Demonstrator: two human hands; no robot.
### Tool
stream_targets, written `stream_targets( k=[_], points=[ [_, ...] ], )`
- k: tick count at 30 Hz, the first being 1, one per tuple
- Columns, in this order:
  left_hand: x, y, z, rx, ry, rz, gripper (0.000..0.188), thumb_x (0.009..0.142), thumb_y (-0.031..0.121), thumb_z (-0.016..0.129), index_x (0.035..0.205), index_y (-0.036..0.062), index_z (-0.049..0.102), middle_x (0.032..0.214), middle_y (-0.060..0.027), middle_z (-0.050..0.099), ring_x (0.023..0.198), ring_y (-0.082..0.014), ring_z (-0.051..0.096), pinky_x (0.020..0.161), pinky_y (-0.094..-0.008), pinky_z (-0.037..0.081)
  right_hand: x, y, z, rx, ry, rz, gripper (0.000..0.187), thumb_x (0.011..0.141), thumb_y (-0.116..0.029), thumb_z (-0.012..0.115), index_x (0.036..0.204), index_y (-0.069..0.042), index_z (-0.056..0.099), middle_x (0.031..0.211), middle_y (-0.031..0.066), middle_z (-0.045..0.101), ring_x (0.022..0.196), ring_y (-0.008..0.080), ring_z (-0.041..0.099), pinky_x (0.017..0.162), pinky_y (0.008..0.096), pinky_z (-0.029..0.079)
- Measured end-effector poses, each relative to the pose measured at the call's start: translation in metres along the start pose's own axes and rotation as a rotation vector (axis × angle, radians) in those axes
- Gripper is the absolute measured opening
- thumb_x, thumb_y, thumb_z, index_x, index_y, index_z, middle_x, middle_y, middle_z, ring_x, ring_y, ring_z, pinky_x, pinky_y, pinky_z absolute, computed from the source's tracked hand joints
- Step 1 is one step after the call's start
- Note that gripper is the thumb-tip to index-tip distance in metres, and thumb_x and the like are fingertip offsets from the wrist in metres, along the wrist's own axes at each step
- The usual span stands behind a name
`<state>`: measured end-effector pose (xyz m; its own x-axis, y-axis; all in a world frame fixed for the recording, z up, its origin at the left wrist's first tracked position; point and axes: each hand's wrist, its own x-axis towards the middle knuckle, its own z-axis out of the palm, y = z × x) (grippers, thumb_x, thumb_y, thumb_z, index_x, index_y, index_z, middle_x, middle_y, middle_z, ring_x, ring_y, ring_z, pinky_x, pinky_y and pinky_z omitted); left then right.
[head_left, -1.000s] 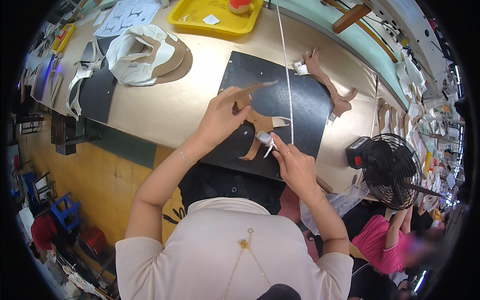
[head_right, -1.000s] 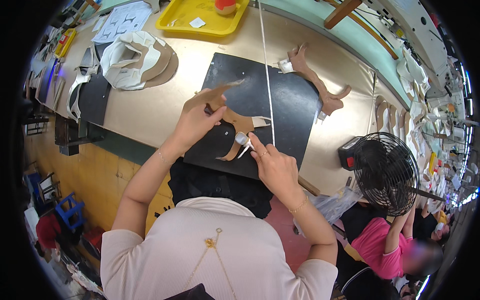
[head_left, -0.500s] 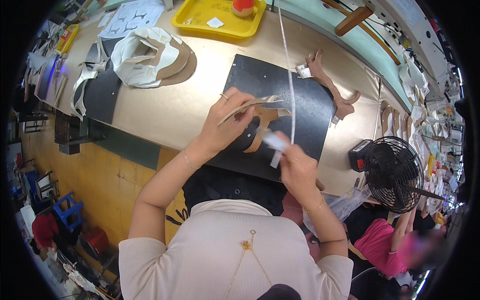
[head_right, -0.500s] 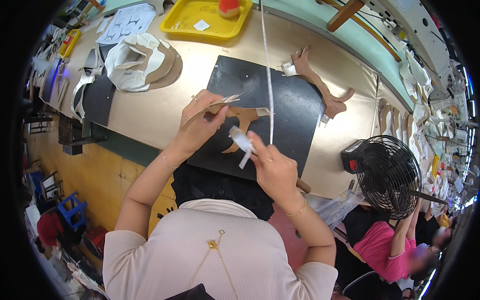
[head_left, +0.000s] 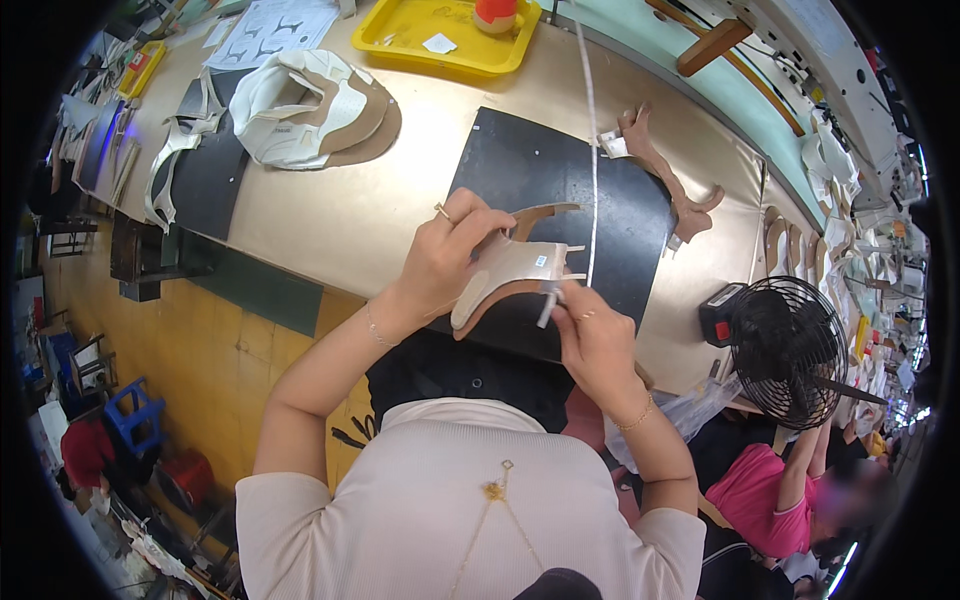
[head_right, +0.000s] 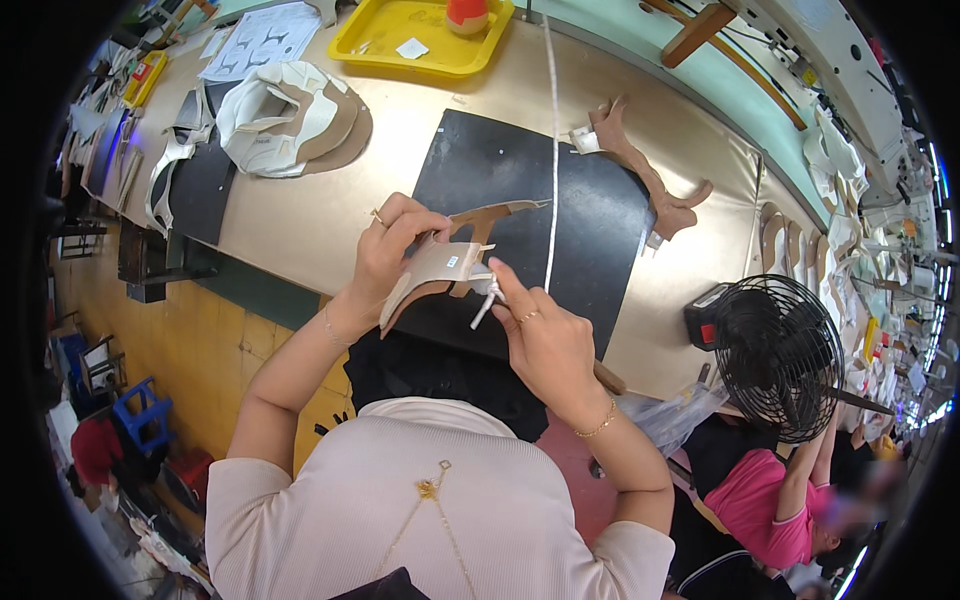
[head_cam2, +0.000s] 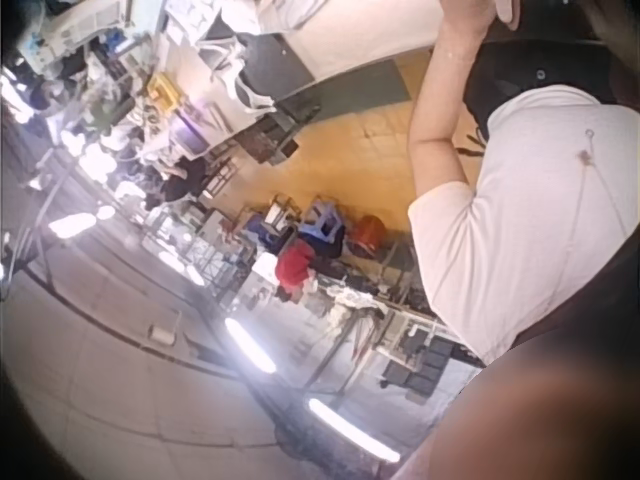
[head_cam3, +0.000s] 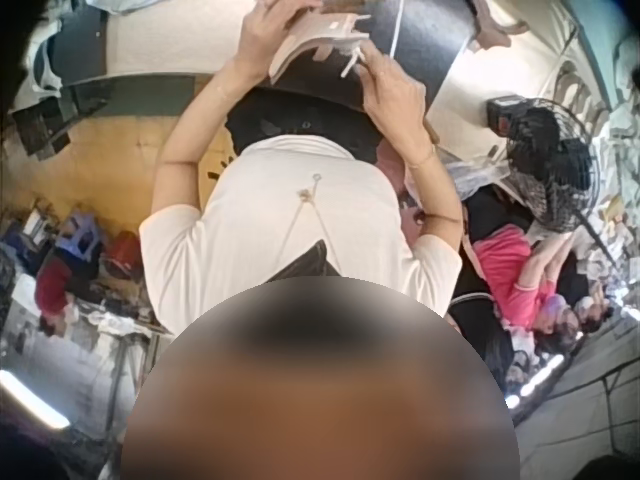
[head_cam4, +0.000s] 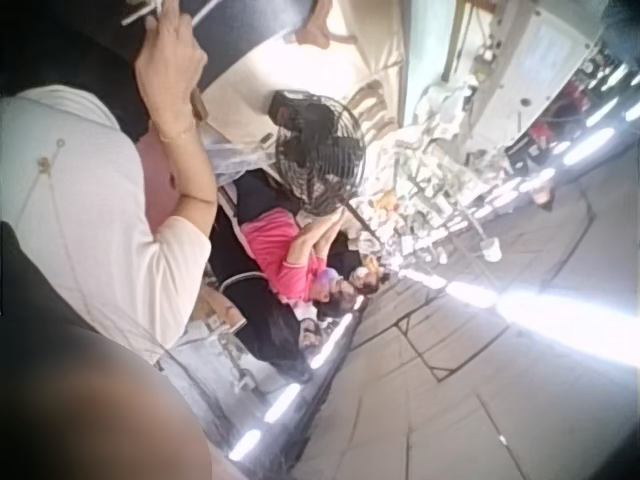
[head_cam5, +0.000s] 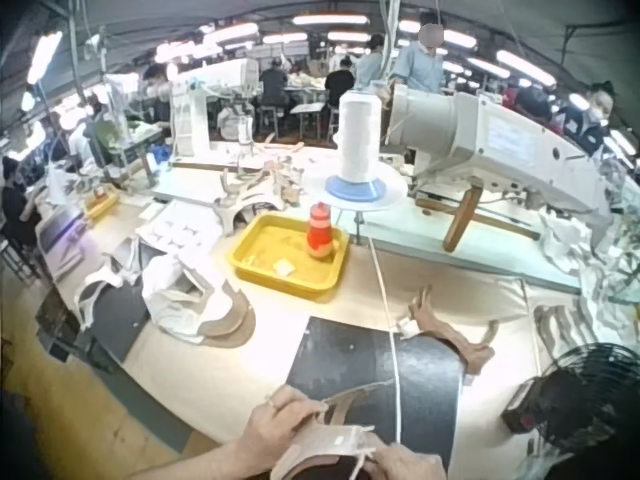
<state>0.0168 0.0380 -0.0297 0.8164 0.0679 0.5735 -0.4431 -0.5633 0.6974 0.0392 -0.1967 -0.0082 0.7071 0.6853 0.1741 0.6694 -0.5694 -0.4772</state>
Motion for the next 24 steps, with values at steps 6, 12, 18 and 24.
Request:
stream_targets(
  k=[6, 12, 18, 24],
  points=[
    [0.003, -0.003, -0.003, 0.006, 0.042, -0.021, 0.044, 0.068, 0.011, 0.089, 0.105, 0.005, 0.065, 0.089, -0.0092, 0.056, 0.075, -0.0246, 0.062, 0.064, -0.0321, 0.052, 0.011, 0.0, 0.014, -0.125, -0.247, 0.015, 0.051, 0.092, -0.021, 0.07, 0.142, -0.02, 0.057, 0.071, 0.0066, 0.058, 0.055, 0.0261, 0.064, 0.049, 0.0381, 0.049],
    [0.004, 0.001, -0.008, 0.005, 0.049, -0.115, 0.038, 0.072, 0.008, 0.087, 0.103, 0.0046, 0.066, 0.088, -0.0073, 0.055, 0.074, -0.0206, 0.059, 0.063, -0.0295, 0.049, 0.013, -0.003, 0.017, -0.024, -0.094, -0.082, 0.044, 0.095, -0.027, 0.066, 0.137, -0.02, 0.059, 0.07, 0.0053, 0.059, 0.053, 0.0245, 0.063, 0.047, 0.0375, 0.05],
    [0.007, -0.001, -0.01, 0.035, 0.064, -0.138, 0.026, 0.078, 0.001, 0.078, 0.1, 0.0022, 0.065, 0.085, -0.008, 0.056, 0.074, -0.0195, 0.059, 0.062, -0.0297, 0.049, 0.023, -0.009, -0.001, -0.021, -0.123, -0.069, 0.046, 0.093, -0.02, 0.068, 0.137, -0.019, 0.06, 0.075, 0.0065, 0.061, 0.059, 0.0262, 0.065, 0.053, 0.0378, 0.052],
    [0.021, -0.019, -0.008, -0.105, -0.084, -0.599, 0.018, 0.085, 0.003, 0.068, 0.101, -0.003, 0.063, 0.081, -0.0122, 0.063, 0.067, -0.022, 0.065, 0.06, -0.0329, 0.054, 0.022, -0.001, -0.024, 0.313, 0.251, 0.065, 0.051, 0.091, -0.003, 0.066, 0.141, -0.006, 0.056, 0.085, 0.0146, 0.062, 0.068, 0.0294, 0.064, 0.064, 0.0363, 0.053]
  ],
)
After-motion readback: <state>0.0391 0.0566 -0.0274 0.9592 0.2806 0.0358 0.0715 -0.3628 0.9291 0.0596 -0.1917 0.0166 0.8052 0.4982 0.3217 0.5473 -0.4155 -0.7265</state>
